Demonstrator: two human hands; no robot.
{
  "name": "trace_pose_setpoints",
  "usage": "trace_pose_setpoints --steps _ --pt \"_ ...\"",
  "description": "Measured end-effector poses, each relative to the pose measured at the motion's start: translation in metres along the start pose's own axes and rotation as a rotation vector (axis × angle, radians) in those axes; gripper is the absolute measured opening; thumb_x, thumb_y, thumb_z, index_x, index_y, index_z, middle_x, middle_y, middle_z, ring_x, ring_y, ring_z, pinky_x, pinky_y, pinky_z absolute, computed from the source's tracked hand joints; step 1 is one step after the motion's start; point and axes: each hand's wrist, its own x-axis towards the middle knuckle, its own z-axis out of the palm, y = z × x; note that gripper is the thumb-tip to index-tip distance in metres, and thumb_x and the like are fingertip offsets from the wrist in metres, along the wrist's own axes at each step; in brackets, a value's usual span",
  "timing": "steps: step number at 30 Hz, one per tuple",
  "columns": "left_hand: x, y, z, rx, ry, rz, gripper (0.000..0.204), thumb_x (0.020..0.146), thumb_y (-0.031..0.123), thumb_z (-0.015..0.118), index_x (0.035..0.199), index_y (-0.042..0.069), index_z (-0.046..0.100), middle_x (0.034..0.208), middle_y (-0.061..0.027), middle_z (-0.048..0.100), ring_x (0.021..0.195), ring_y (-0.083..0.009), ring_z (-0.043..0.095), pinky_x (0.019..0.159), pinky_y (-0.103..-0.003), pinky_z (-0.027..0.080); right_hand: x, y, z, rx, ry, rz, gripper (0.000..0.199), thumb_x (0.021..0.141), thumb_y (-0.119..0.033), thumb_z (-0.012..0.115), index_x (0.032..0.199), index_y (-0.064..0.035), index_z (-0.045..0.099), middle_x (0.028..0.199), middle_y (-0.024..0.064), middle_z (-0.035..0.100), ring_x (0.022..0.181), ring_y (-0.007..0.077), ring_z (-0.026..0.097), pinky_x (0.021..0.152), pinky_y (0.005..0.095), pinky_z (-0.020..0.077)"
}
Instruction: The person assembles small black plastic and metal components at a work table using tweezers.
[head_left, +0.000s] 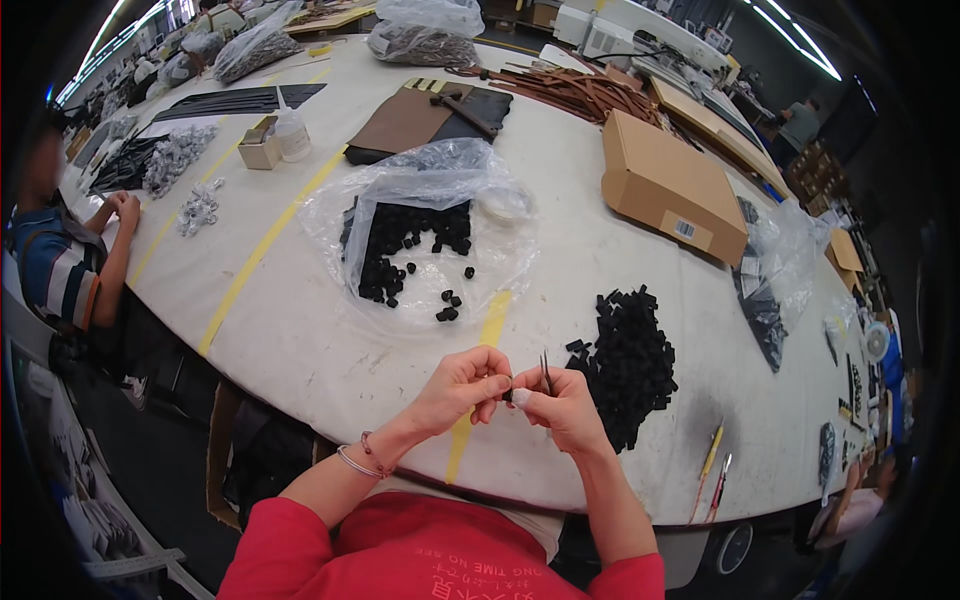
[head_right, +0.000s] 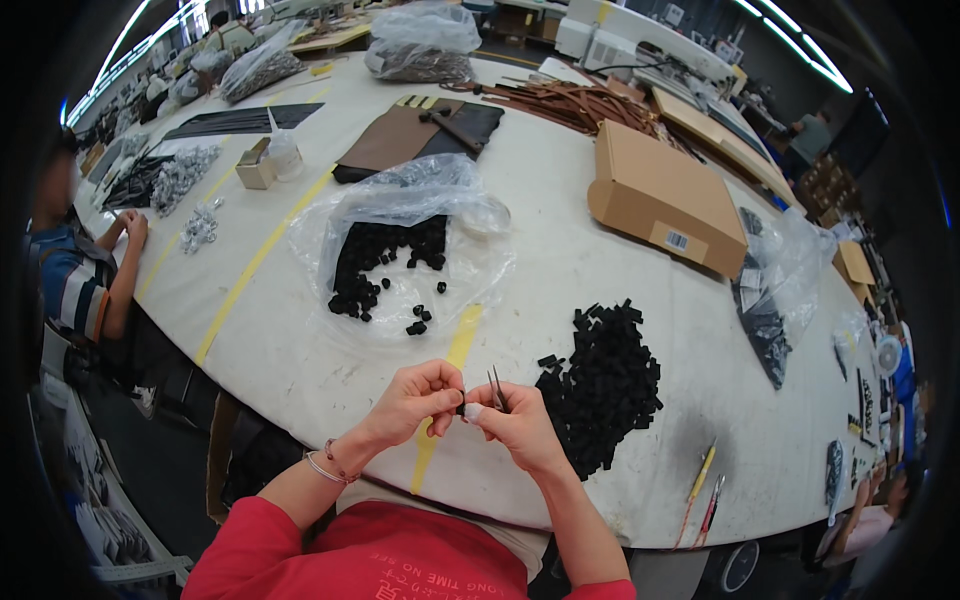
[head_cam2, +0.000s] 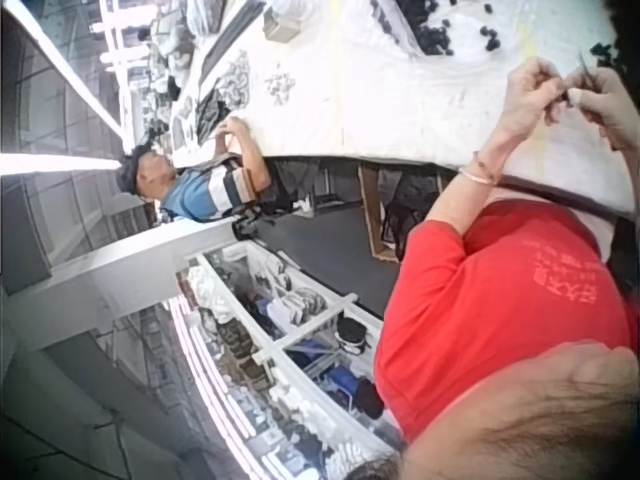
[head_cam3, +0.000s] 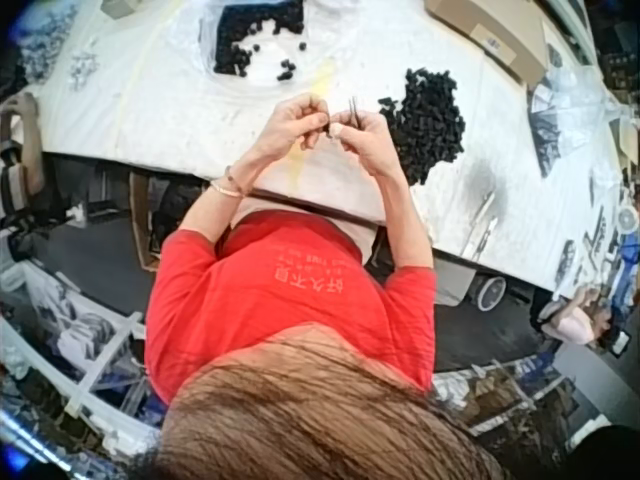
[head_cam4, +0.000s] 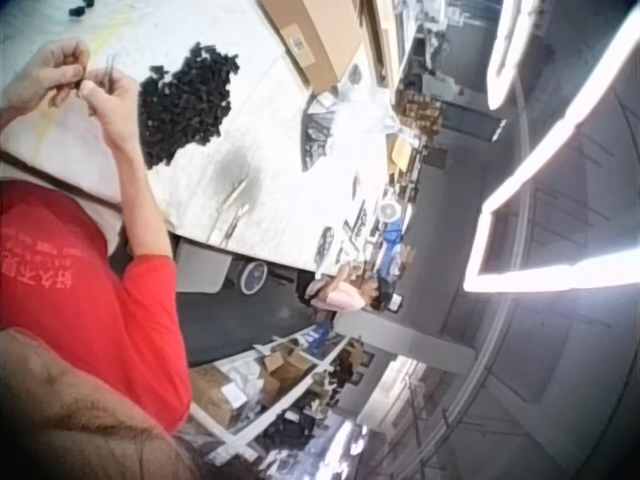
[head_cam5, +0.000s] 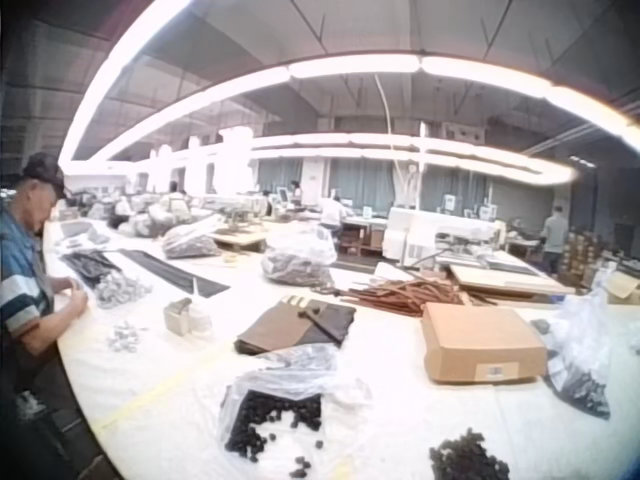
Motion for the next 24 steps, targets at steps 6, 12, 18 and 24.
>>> trace_pose_setpoints --steps 6,12,18,24 --pt "-0.002 -0.004 0.000 0.036 0.001 -0.017 0.007 0.083 0.007 0.050 0.086 0.001 0.049 0.066 -0.0032 0.052 0.048 -0.0072 0.050 0.041 -0.019 0.038 -0.001 -0.001 0.003 -0.490 0.019 -0.216 0.011 0.072 -0.005 0.057 0.079 0.0041 0.058 0.059 -0.0015 0.050 0.051 0.0023 0.039 0.045 0.0186 0.0334" --pt "-0.013 -0.013 0.023 0.255 0.317 0.094 0.006 0.081 0.005 0.053 0.080 0.000 0.053 0.061 -0.0018 0.052 0.048 -0.0056 0.050 0.041 -0.020 0.038 0.000 0.010 0.016 -0.522 0.248 -0.386 0.006 0.073 -0.002 0.053 0.074 0.0036 0.053 0.058 -0.0042 0.046 0.053 0.0008 0.036 0.045 0.0185 0.0297" --pt "-0.009 -0.023 0.018 0.709 0.310 0.535 0.009 0.080 0.007 0.055 0.076 -0.001 0.051 0.056 -0.0010 0.051 0.044 -0.0055 0.047 0.038 -0.021 0.034 -0.003 0.014 0.018 -0.649 0.309 -0.434 0.005 0.071 0.000 0.053 0.074 0.0039 0.052 0.056 0.0002 0.046 0.052 0.0031 0.038 0.045 0.0194 0.0314" --pt "-0.008 -0.006 0.019 -0.185 0.193 -0.135 0.011 0.082 0.013 0.051 0.077 0.004 0.052 0.056 -0.0007 0.049 0.040 -0.0069 0.042 0.035 -0.018 0.030 -0.001 0.021 0.017 -1.060 0.356 -0.943 0.014 0.062 0.002 0.058 0.075 -0.0011 0.052 0.060 0.0082 0.051 0.048 0.0169 0.051 0.042 0.0259 0.0383"
